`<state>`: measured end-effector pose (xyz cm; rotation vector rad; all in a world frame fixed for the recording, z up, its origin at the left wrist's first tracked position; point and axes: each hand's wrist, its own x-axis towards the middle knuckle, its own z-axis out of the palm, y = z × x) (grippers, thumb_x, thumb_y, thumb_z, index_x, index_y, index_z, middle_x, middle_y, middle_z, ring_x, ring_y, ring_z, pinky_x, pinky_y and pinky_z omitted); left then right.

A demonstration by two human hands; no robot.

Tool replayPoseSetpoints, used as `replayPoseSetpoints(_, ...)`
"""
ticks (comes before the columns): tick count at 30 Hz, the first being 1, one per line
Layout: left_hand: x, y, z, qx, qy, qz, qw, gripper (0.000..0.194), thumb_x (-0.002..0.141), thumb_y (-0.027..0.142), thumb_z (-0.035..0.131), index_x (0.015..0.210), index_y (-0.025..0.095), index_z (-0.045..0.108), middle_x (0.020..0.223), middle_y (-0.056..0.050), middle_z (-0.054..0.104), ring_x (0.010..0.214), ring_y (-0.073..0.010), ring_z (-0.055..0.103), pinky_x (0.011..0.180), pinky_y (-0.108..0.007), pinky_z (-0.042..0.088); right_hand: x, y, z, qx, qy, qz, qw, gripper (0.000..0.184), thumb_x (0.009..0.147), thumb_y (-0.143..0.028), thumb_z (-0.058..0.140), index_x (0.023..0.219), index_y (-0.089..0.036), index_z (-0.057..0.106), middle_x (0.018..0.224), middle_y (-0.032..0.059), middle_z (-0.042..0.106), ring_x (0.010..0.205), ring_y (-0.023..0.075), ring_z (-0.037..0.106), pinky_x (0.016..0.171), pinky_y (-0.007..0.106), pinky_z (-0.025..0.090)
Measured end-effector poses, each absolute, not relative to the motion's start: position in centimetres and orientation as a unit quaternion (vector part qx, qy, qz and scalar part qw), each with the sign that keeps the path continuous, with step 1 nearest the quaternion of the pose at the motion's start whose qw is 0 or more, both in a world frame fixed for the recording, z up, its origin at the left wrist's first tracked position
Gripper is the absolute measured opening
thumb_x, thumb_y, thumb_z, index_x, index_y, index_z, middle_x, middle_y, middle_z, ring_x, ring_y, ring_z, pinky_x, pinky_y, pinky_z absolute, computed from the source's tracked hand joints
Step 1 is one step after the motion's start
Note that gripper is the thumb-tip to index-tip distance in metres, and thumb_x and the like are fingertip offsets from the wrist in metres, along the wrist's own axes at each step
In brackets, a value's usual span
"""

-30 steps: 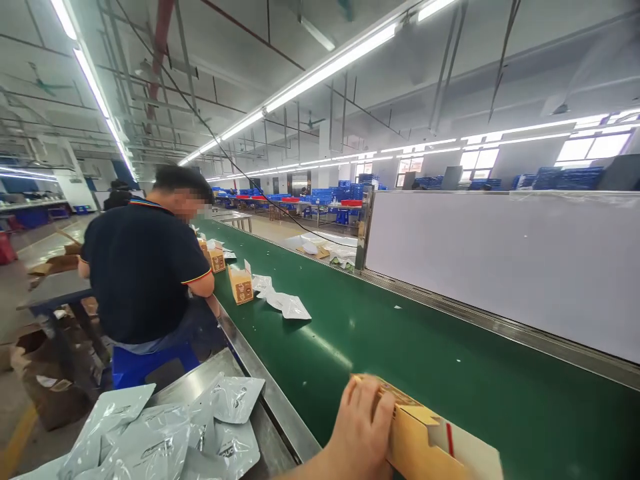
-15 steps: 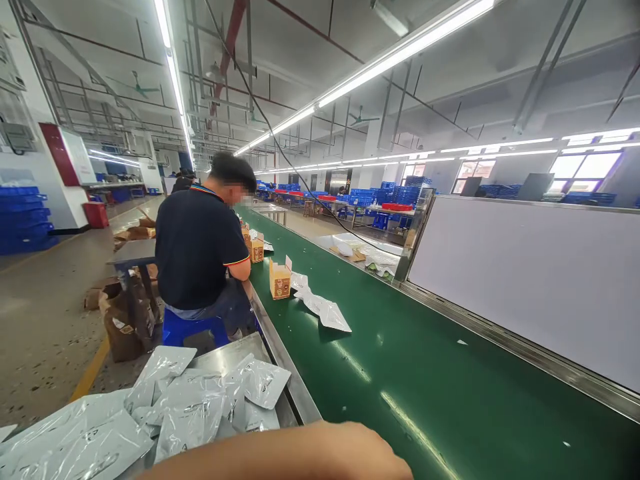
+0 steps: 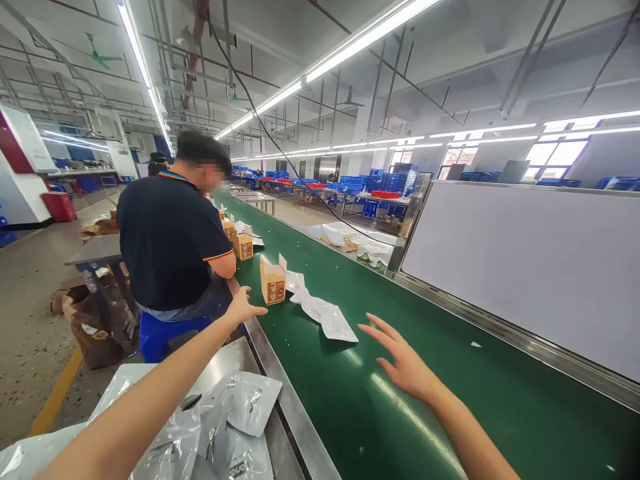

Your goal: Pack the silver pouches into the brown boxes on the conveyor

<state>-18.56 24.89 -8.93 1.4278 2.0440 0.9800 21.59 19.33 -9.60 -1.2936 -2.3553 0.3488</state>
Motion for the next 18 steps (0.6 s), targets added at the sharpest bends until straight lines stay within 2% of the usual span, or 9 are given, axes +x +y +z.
replayPoseSetpoints(2,-19.4,26.7,-10.1,0.497,0.734,0.402,0.230,0.092,0.050,0.025,0.079,0.127,0.014,0.031,0.135,-0.022,0.041,0.130,-0.0362,0.038,0.099,-0.041,0.040,18.5,25.2,-10.3,-0.465,-0.852,0.184,0.154,0.084,0.066,-0.003,0.057,0.143,-0.029,0.033,0.155,0.0051,0.017,0.141,0.0266,0.016,0.111,0.045,0.024)
replayPoseSetpoints(3,-19.7,27.5,-10.5,0.491,0.726,0.422,0.232,0.099,0.049,0.023,0.080,0.131,0.013,0.026,0.140,-0.023,0.035,0.134,-0.0367,0.031,0.104,-0.043,0.037,17.2,27.6,-10.8,-0.465,-0.852,0.198,0.138,0.088,0.063,-0.003,0.059,0.143,-0.027,0.032,0.154,0.0071,0.019,0.141,0.0280,0.015,0.110,0.045,0.024)
replayPoseSetpoints(6,-19.8,29.6,-11.5,0.486,0.697,0.466,0.249,0.111,0.048,0.019,0.083,0.136,0.014,0.017,0.147,-0.024,0.024,0.138,-0.0363,0.024,0.109,-0.046,0.030,15.5,32.1,-12.7,-0.468,-0.846,0.220,0.133,0.086,0.054,-0.005,0.067,0.136,-0.024,0.046,0.144,0.0089,0.041,0.134,0.0298,0.033,0.103,0.040,0.035)
replayPoseSetpoints(8,-19.6,30.9,-12.0,0.485,0.680,0.484,0.261,0.115,0.046,0.020,0.085,0.138,0.015,0.015,0.147,-0.024,0.023,0.138,-0.0353,0.025,0.109,-0.046,0.031,15.7,32.4,-14.1,-0.479,-0.836,0.227,0.145,0.079,0.051,-0.009,0.072,0.127,-0.022,0.056,0.133,0.0088,0.054,0.124,0.0293,0.047,0.098,0.036,0.041)
replayPoseSetpoints(9,-19.3,31.5,-12.2,0.485,0.674,0.490,0.266,0.116,0.045,0.020,0.086,0.137,0.016,0.016,0.146,-0.023,0.026,0.137,-0.0349,0.027,0.107,-0.046,0.033,16.1,31.8,-14.8,-0.487,-0.829,0.224,0.158,0.072,0.054,-0.013,0.072,0.124,-0.022,0.058,0.128,0.0084,0.058,0.118,0.0279,0.052,0.095,0.034,0.043)
replayPoseSetpoints(11,-18.7,32.5,-12.6,0.486,0.666,0.495,0.276,0.111,0.045,0.018,0.086,0.135,0.017,0.020,0.138,-0.021,0.038,0.130,-0.0336,0.039,0.102,-0.046,0.040,17.1,29.9,-16.0,-0.506,-0.816,0.207,0.187,0.059,0.066,-0.020,0.064,0.124,-0.022,0.056,0.115,0.0067,0.065,0.104,0.0241,0.061,0.087,0.033,0.047)
replayPoseSetpoints(14,-17.2,33.0,-12.7,0.500,0.658,0.486,0.283,0.088,0.049,0.012,0.082,0.123,0.015,0.034,0.113,-0.013,0.058,0.106,-0.0268,0.059,0.090,-0.042,0.050,18.9,26.1,-16.6,-0.529,-0.803,0.171,0.213,0.043,0.077,-0.024,0.050,0.120,-0.022,0.055,0.089,0.0036,0.068,0.078,0.0221,0.064,0.073,0.034,0.049)
replayPoseSetpoints(16,-15.8,32.5,-12.2,0.516,0.656,0.483,0.265,0.074,0.050,0.012,0.080,0.113,0.013,0.041,0.102,-0.008,0.061,0.097,-0.0233,0.062,0.086,-0.039,0.052,19.9,23.8,-15.5,-0.538,-0.795,0.132,0.246,0.033,0.080,-0.026,0.048,0.111,-0.023,0.057,0.087,0.0036,0.067,0.074,0.0205,0.063,0.070,0.033,0.048)
replayPoseSetpoints(18,-14.2,31.1,-11.4,0.539,0.649,0.487,0.225,0.069,0.049,0.013,0.078,0.108,0.013,0.043,0.102,-0.006,0.059,0.099,-0.0229,0.060,0.087,-0.036,0.051,20.5,21.9,-13.0,-0.545,-0.767,0.042,0.336,0.022,0.081,-0.029,0.050,0.100,-0.024,0.060,0.094,0.0042,0.063,0.072,0.0169,0.061,0.064,0.028,0.048)
